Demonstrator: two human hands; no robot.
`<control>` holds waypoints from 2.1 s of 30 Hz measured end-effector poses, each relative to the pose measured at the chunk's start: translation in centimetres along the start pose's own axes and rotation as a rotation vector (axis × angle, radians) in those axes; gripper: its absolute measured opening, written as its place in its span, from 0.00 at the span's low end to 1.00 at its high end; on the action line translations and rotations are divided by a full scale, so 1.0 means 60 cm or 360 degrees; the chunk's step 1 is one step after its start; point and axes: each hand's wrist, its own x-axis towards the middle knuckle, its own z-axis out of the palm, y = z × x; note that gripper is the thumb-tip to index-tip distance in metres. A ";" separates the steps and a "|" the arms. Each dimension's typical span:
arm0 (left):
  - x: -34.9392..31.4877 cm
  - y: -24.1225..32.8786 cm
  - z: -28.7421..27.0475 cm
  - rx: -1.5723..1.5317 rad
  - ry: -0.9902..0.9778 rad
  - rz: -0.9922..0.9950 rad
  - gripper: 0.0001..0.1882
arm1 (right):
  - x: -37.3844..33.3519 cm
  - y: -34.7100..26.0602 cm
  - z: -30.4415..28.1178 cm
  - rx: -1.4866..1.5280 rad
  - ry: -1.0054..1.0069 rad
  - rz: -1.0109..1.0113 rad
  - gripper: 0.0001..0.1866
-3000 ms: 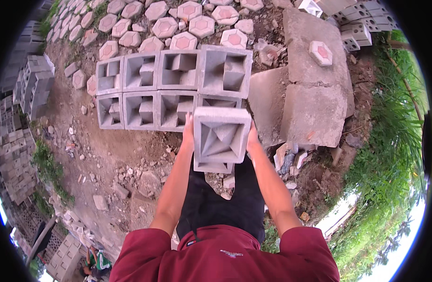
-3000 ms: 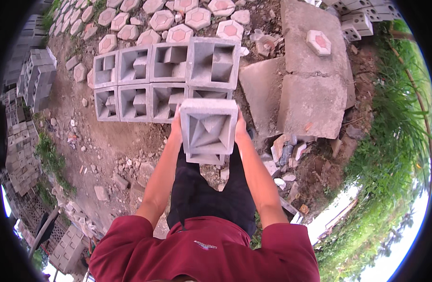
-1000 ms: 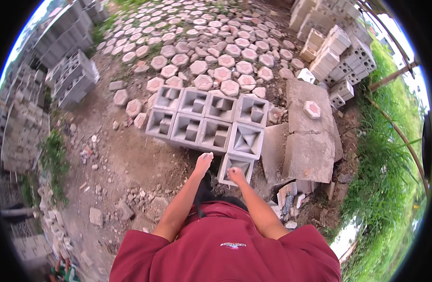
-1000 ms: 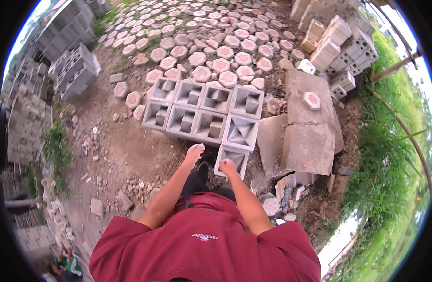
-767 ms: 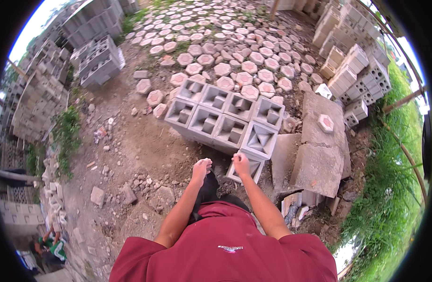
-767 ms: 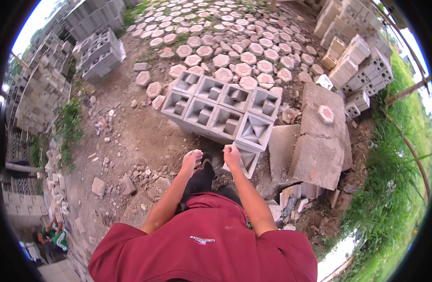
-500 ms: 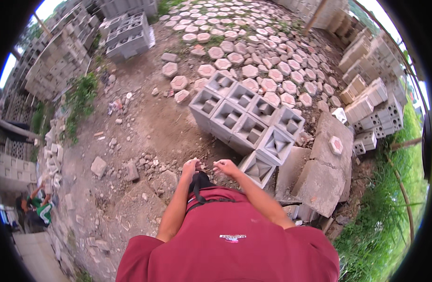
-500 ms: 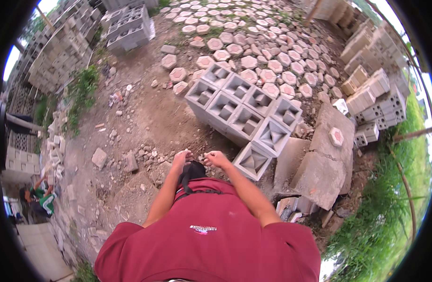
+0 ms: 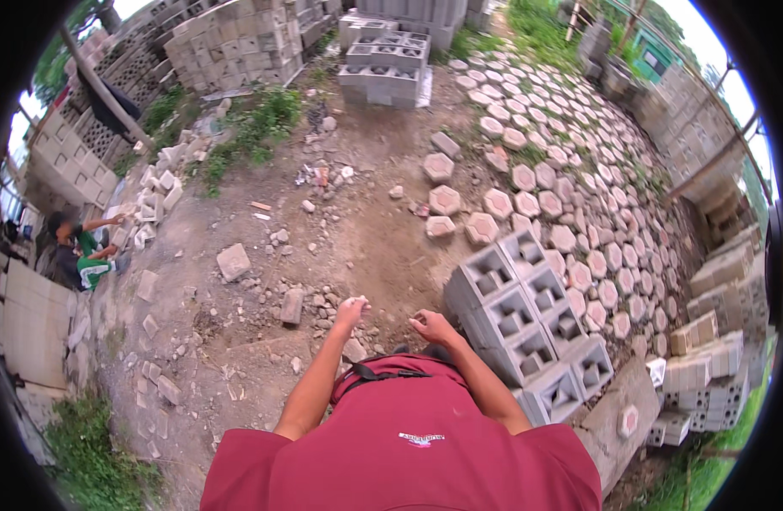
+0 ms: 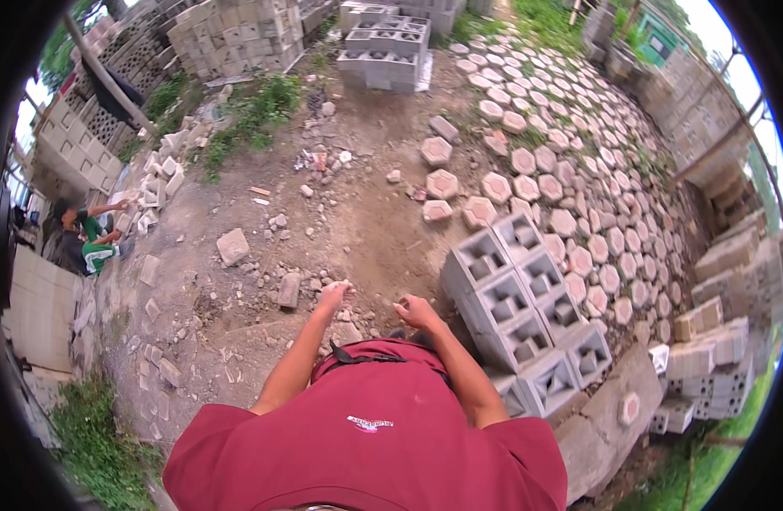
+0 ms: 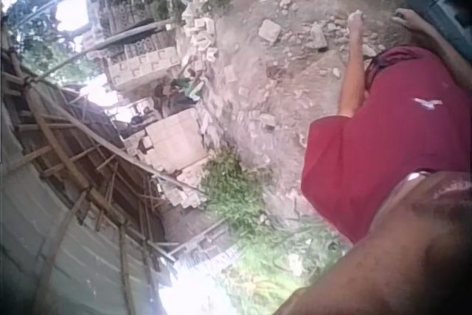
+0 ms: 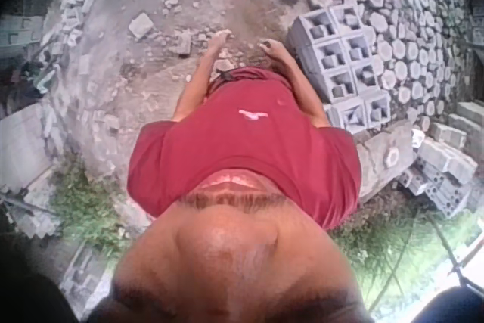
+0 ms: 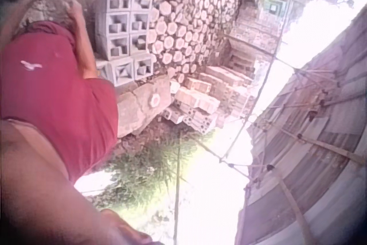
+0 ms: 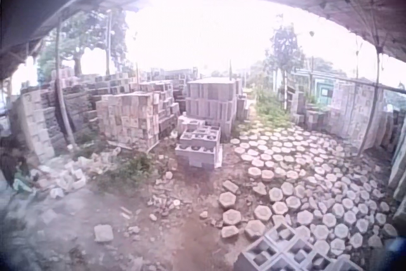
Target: The person picks up concrete ventilation blocks from a large pile and stacks them one by one in a structured grid on a nearby base.
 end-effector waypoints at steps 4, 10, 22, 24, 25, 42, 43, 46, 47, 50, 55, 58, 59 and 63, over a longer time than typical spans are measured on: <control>0.048 0.046 -0.009 -0.0162 0.0043 -0.0012 0.16 | 0.101 -0.037 -0.039 0.0098 0.0089 0.0006 0.19; 0.168 0.120 -0.023 -0.0288 -0.0035 -0.0068 0.16 | 0.308 -0.044 -0.069 0.0279 0.0039 -0.0055 0.19; 0.515 0.440 -0.260 -0.0323 0.0337 0.0355 0.14 | 0.895 -0.277 -0.163 0.0552 -0.0068 -0.0286 0.16; 0.563 0.503 -0.281 -0.0413 0.0381 0.0500 0.13 | 0.983 -0.311 -0.180 0.0339 -0.0104 -0.0429 0.16; 0.580 0.528 -0.281 -0.0474 0.0433 0.0505 0.14 | 1.014 -0.329 -0.187 0.0276 -0.0091 -0.0468 0.15; 1.126 0.896 -0.374 -0.0655 0.0413 0.0613 0.15 | 1.560 -0.447 -0.368 0.0366 0.0027 -0.0402 0.13; 1.158 0.959 -0.354 -0.0714 0.0322 0.0520 0.15 | 1.605 -0.450 -0.409 0.0538 0.0084 -0.0356 0.14; 1.259 1.079 -0.342 -0.0565 0.0241 0.0516 0.13 | 1.702 -0.482 -0.488 0.0801 0.0243 -0.0283 0.13; 1.290 1.107 -0.338 -0.0514 0.0196 0.0478 0.13 | 1.735 -0.488 -0.511 0.0842 0.0306 -0.0256 0.13; 1.382 1.175 -0.319 -0.0537 0.0103 0.0410 0.14 | 1.828 -0.462 -0.542 0.1018 0.0338 -0.0143 0.12; 1.561 1.259 -0.309 -0.0492 0.0109 0.0244 0.14 | 2.007 -0.441 -0.611 0.1051 0.0316 -0.0016 0.11; 1.680 1.359 -0.300 -0.0423 0.0150 0.0257 0.14 | 2.145 -0.462 -0.703 0.1129 0.0289 0.0055 0.12; 1.715 1.399 -0.292 -0.0405 0.0151 0.0284 0.14 | 2.196 -0.469 -0.740 0.1045 0.0326 0.0019 0.12; 1.823 1.596 -0.271 -0.0453 0.0183 0.0333 0.13 | 2.355 -0.528 -0.871 0.0960 0.0310 -0.0100 0.13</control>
